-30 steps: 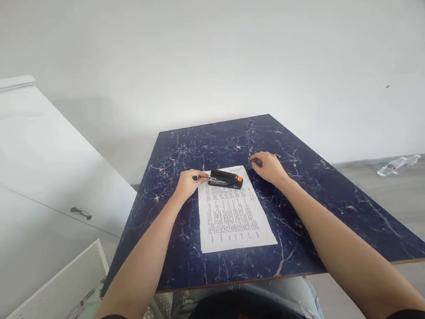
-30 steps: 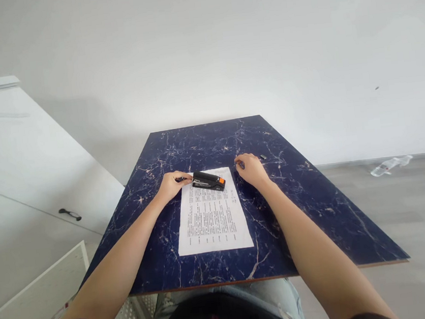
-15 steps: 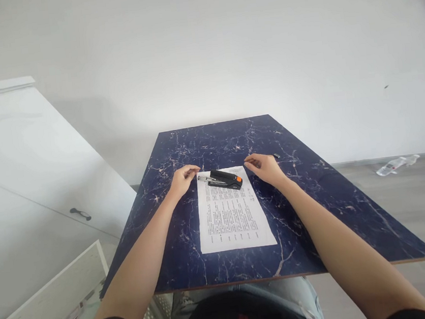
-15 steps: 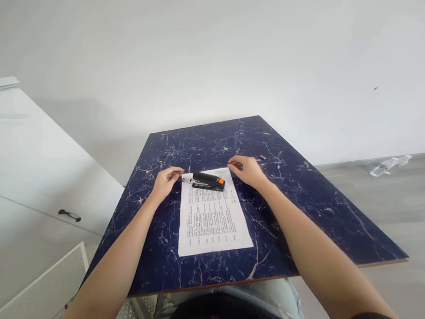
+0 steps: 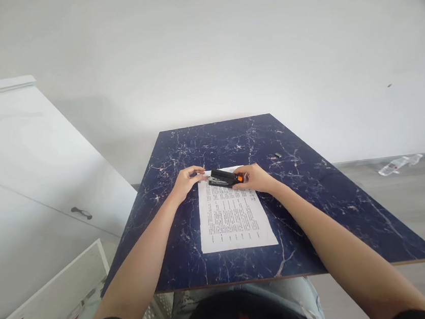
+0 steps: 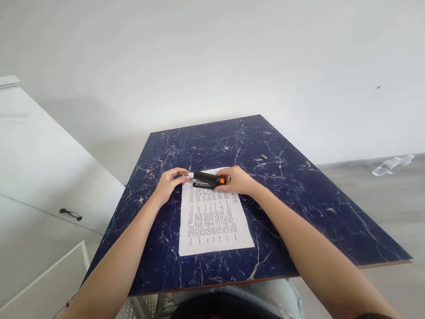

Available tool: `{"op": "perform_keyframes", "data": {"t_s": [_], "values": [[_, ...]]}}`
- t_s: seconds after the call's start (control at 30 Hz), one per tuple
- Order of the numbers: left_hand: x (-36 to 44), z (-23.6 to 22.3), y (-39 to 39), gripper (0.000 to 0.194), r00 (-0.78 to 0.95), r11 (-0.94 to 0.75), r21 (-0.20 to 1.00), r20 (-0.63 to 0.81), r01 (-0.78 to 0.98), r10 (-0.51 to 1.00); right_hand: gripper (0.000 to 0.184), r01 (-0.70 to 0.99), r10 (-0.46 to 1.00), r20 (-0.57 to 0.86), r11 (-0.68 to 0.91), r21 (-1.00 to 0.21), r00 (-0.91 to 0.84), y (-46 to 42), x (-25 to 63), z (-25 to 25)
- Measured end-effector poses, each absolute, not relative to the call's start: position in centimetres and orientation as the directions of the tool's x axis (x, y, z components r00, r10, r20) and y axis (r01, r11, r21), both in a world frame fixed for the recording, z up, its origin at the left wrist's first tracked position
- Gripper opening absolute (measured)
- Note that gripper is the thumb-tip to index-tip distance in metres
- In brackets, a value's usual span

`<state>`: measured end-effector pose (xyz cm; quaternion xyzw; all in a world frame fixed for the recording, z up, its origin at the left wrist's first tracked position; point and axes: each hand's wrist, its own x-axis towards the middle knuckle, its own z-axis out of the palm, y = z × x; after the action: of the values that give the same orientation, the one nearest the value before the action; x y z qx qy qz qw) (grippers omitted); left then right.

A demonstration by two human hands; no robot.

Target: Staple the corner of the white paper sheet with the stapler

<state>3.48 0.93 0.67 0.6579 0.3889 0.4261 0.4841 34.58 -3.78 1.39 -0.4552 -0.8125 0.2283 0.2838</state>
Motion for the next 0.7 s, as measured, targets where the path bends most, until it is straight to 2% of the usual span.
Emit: {"op": "perform_keyframes", "data": {"t_s": [0.1,0.2,0.57,0.7], "values": [[4.0,0.8,0.6,0.030,0.395,-0.161,0.985,0.122,0.068,0.910,0.040,0.609,0.890,0.243,0.443,-0.658,-0.386,-3.9,34.4,1.4],[4.4,0.9,0.2,0.030,0.429,-0.114,0.992,0.078,0.058,0.900,0.040,0.618,0.907,0.234,0.412,-0.670,-0.351,-4.1,34.2,1.5],[5.3,0.8,0.0,0.033,0.456,-0.092,0.995,0.059,0.050,0.888,0.035,0.645,0.913,0.235,0.403,-0.649,-0.334,-3.8,34.1,1.1],[5.3,0.9,0.0,0.028,0.432,-0.086,0.995,0.061,0.040,0.900,0.039,0.658,0.918,0.216,0.389,-0.645,-0.331,-3.9,34.0,1.4]]}}
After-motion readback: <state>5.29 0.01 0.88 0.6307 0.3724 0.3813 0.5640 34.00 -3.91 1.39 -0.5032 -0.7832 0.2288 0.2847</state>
